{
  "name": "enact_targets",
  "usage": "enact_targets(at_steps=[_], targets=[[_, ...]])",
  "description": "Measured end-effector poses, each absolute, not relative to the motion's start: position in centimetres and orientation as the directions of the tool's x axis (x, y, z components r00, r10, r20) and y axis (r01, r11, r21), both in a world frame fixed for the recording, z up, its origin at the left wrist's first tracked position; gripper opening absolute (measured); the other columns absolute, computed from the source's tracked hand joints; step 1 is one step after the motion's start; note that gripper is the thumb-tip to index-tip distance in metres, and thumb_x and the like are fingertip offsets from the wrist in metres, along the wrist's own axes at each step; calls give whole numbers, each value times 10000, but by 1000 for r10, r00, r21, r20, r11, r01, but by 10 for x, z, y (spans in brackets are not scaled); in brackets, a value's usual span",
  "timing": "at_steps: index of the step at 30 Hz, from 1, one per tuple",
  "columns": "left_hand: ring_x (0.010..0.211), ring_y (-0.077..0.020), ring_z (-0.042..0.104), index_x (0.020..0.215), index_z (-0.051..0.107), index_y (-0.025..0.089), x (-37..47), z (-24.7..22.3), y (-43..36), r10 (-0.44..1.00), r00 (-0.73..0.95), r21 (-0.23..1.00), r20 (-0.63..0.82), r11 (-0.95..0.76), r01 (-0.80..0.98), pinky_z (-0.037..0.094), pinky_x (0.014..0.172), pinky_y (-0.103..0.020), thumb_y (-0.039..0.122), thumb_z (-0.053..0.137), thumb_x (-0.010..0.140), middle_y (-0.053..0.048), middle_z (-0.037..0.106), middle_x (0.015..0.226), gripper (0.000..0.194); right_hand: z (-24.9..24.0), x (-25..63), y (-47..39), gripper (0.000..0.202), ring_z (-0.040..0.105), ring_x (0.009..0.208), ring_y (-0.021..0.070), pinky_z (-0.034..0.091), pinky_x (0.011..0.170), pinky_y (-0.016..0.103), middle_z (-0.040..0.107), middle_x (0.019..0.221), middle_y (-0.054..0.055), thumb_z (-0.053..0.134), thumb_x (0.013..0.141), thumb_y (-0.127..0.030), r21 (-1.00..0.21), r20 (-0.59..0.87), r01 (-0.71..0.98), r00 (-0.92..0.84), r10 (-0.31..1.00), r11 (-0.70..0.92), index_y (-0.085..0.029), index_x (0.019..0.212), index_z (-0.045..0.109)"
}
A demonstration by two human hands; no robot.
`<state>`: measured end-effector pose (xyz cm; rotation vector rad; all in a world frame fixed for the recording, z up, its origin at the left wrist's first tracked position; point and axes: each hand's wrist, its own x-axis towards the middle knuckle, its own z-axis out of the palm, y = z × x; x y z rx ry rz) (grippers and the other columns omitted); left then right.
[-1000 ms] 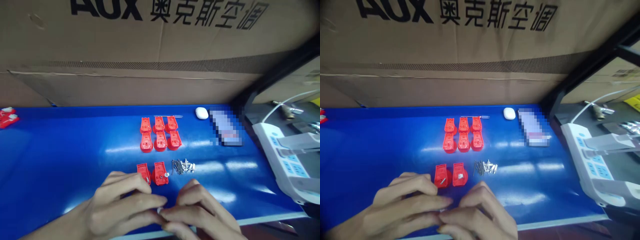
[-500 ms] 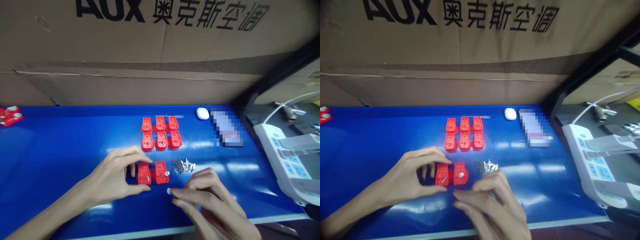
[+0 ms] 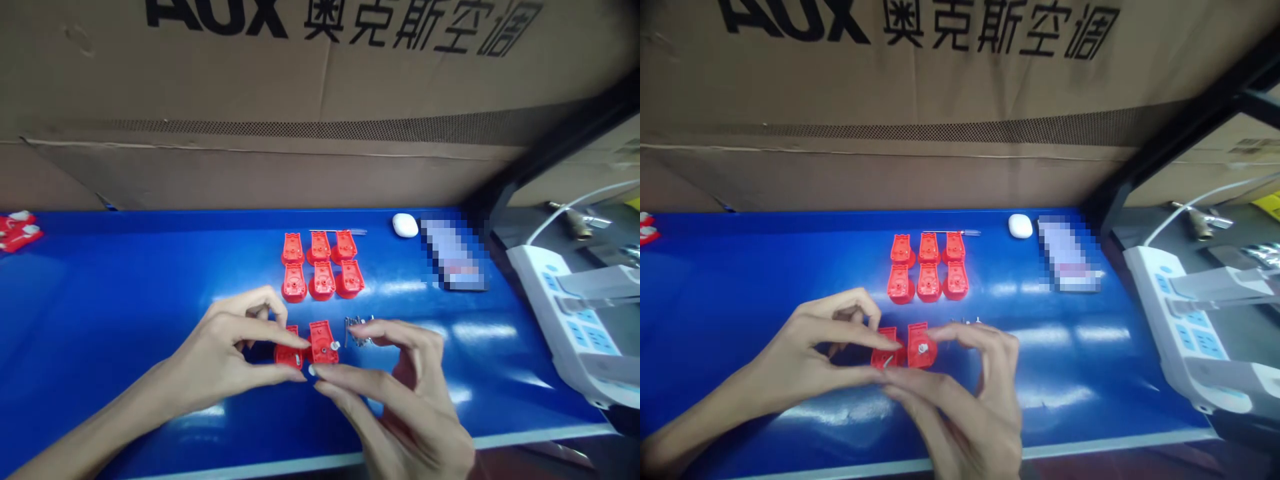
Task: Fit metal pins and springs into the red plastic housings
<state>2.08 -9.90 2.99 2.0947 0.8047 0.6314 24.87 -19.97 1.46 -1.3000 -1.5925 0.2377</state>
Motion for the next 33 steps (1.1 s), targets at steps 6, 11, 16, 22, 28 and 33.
enact_targets(at_steps=[6, 11, 16, 22, 28, 33], targets=[[735, -106, 601, 1121, 904, 288, 18, 25, -98, 690, 707, 860, 155, -447, 248, 475, 622, -217, 205, 843, 981, -29, 706, 984, 174, 5, 242, -198, 266, 592, 1248, 287, 502, 1043, 537, 638, 1383, 38, 854, 951, -197, -693, 537, 612, 85, 839, 381, -417, 1100, 854], [760, -117, 634, 1097, 909, 281, 19, 23, -100, 675, 719, 863, 166, -452, 225, 499, 635, -220, 211, 817, 1003, -38, 730, 978, 149, -1, 239, -198, 293, 597, 1223, 301, 523, 1019, 547, 644, 1363, 33, 859, 936, -179, -684, 552, 624, 101, 828, 379, -419, 1103, 857], [776, -132, 667, 1091, 911, 266, 21, 24, -100, 682, 713, 861, 165, -452, 233, 519, 636, -217, 233, 792, 1024, -48, 736, 955, 141, 2, 240, -198, 297, 586, 1210, 289, 528, 1028, 522, 647, 1342, 53, 832, 954, -156, -593, 589, 700, 40, 807, 398, -394, 1130, 850], [782, -128, 684, 1100, 904, 282, 22, 24, -100, 682, 714, 874, 160, -434, 219, 527, 662, -221, 200, 792, 1017, -43, 743, 992, 162, 3, 237, -199, 260, 560, 1249, 281, 572, 1030, 431, 651, 1312, 65, 820, 963, -169, -468, 618, 778, -51, 785, 419, -346, 1153, 835], [787, -120, 672, 1038, 891, 252, 21, 27, -98, 691, 709, 854, 141, -447, 266, 514, 661, -214, 168, 811, 984, -24, 725, 993, 127, 0, 235, -197, 243, 534, 1260, 283, 559, 1060, 447, 640, 1324, 68, 787, 993, -185, -488, 612, 770, -32, 790, 410, -348, 1169, 819], [836, -139, 655, 1209, 833, 291, 20, 34, -97, 733, 674, 773, 97, -482, 413, 526, 668, -224, 288, 906, 899, -24, 681, 1081, 319, -1, 237, -197, 223, 551, 1249, 301, 547, 1039, 471, 637, 1358, 83, 809, 967, -178, -496, 599, 772, -28, 800, 398, -327, 1131, 832]])
